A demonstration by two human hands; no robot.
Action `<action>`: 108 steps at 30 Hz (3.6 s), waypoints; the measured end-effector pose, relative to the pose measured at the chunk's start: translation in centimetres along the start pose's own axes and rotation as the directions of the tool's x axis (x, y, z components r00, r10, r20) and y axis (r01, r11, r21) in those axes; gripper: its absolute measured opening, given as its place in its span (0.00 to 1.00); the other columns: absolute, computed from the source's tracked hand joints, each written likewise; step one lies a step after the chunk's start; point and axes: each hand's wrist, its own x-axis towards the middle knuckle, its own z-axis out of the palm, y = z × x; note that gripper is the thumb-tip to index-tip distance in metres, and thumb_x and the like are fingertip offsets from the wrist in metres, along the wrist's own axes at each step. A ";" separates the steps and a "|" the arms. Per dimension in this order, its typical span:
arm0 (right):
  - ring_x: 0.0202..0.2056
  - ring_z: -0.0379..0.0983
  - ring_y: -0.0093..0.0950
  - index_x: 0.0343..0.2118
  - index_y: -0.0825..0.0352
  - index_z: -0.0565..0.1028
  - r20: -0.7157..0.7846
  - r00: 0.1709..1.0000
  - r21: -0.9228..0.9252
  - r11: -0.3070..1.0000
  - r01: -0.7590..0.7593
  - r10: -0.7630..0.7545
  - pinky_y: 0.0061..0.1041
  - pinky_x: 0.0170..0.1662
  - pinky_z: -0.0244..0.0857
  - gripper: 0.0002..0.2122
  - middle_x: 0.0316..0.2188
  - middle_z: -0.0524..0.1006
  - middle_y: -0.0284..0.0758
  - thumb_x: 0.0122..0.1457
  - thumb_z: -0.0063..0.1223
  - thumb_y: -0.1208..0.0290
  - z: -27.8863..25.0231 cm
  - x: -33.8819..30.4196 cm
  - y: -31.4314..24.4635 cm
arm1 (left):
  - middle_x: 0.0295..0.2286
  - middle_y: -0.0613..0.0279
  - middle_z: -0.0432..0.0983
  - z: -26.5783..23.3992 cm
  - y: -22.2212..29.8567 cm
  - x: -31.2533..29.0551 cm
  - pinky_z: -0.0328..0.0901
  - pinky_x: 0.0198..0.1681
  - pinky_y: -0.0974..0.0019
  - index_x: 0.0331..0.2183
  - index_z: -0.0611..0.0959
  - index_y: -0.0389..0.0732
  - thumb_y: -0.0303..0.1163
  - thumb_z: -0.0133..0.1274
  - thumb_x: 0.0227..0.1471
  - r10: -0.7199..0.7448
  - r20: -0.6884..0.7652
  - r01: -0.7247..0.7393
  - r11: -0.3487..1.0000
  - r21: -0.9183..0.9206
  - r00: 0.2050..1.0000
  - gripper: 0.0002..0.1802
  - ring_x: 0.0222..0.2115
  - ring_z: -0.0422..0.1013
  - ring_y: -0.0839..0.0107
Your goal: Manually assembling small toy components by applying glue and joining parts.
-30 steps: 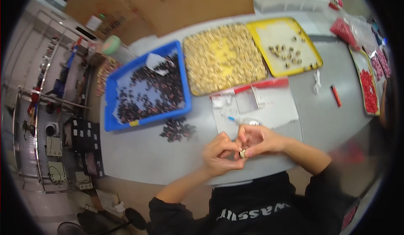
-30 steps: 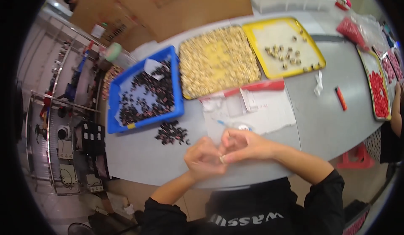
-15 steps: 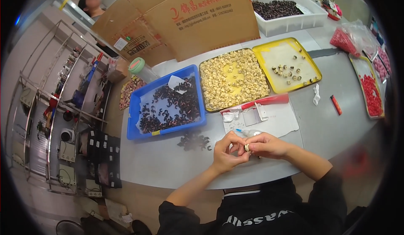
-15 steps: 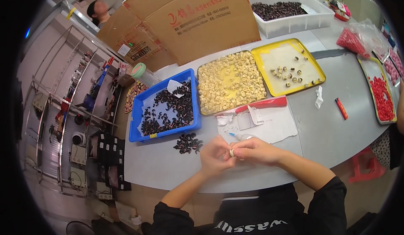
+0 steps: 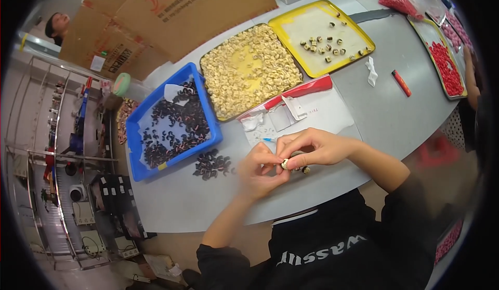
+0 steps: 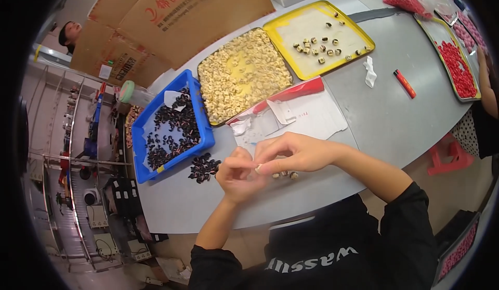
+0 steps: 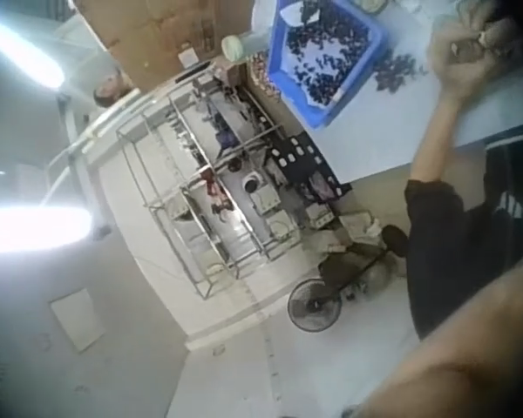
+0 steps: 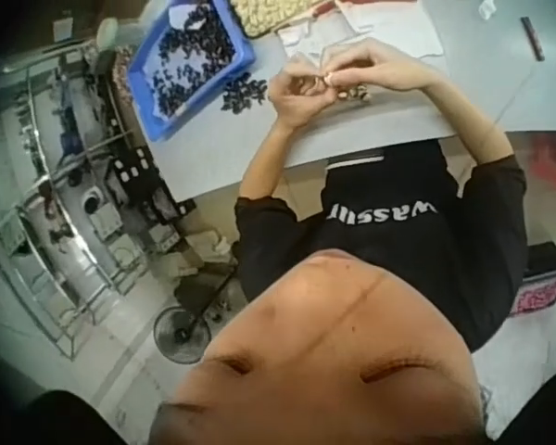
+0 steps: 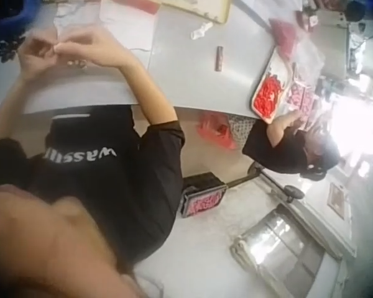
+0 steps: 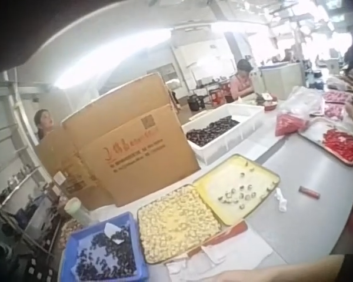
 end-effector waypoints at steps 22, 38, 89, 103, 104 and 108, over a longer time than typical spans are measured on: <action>0.35 0.63 0.23 0.35 0.71 0.75 0.029 0.999 -0.007 1.000 -0.013 0.013 0.21 0.38 0.56 0.09 0.30 0.70 0.33 0.53 0.50 0.72 0.4 0.2 1.1 | 0.15 0.69 0.62 -0.4 0.7 -0.8 0.50 0.16 0.77 0.25 0.77 0.44 0.20 0.63 0.26 0.038 0.003 -0.038 0.989 0.143 0.999 0.18 0.16 0.58 0.80; 0.30 0.65 0.18 0.34 0.71 0.74 -0.194 0.946 0.617 0.782 -0.089 0.260 0.18 0.36 0.59 0.12 0.28 0.72 0.31 0.54 0.50 0.67 1.2 0.5 2.7 | 0.16 0.71 0.61 -0.1 0.1 -0.1 0.68 0.31 0.71 0.34 0.71 0.31 0.15 0.50 0.40 -0.558 0.101 0.523 0.679 -0.516 0.824 0.13 0.22 0.65 0.79; 0.29 0.65 0.16 0.33 0.70 0.75 -0.178 0.936 0.502 0.846 -0.180 0.305 0.15 0.30 0.56 0.12 0.28 0.73 0.31 0.54 0.49 0.65 2.1 0.2 2.7 | 0.15 0.76 0.53 0.3 -0.3 -1.2 0.58 0.25 0.81 0.31 0.69 0.34 0.19 0.50 0.36 -0.521 0.089 0.484 0.700 -0.526 0.849 0.13 0.18 0.52 0.89; 0.27 0.61 0.16 0.31 0.70 0.75 -0.153 0.952 0.470 0.867 -0.165 0.264 0.15 0.29 0.54 0.13 0.25 0.71 0.29 0.55 0.48 0.63 2.3 0.6 2.6 | 0.13 0.77 0.51 0.1 -0.3 -1.2 0.60 0.24 0.81 0.29 0.69 0.35 0.19 0.51 0.35 -0.474 0.058 0.446 0.770 -0.456 0.878 0.13 0.16 0.51 0.90; 0.28 0.61 0.16 0.31 0.70 0.75 -0.152 0.951 0.468 0.867 -0.172 0.271 0.15 0.29 0.54 0.13 0.25 0.71 0.29 0.55 0.48 0.63 2.3 0.5 2.6 | 0.13 0.77 0.51 0.1 -0.3 -1.2 0.62 0.24 0.80 0.29 0.69 0.34 0.19 0.51 0.35 -0.476 0.059 0.449 0.769 -0.455 0.877 0.13 0.16 0.51 0.89; 0.28 0.61 0.17 0.30 0.70 0.75 -0.142 0.953 0.489 0.856 -0.168 0.268 0.16 0.31 0.55 0.12 0.26 0.71 0.29 0.55 0.48 0.64 2.3 0.5 2.8 | 0.13 0.77 0.50 0.2 0.1 -1.1 0.62 0.24 0.80 0.29 0.68 0.34 0.19 0.51 0.35 -0.468 0.045 0.435 0.776 -0.457 0.882 0.13 0.16 0.52 0.89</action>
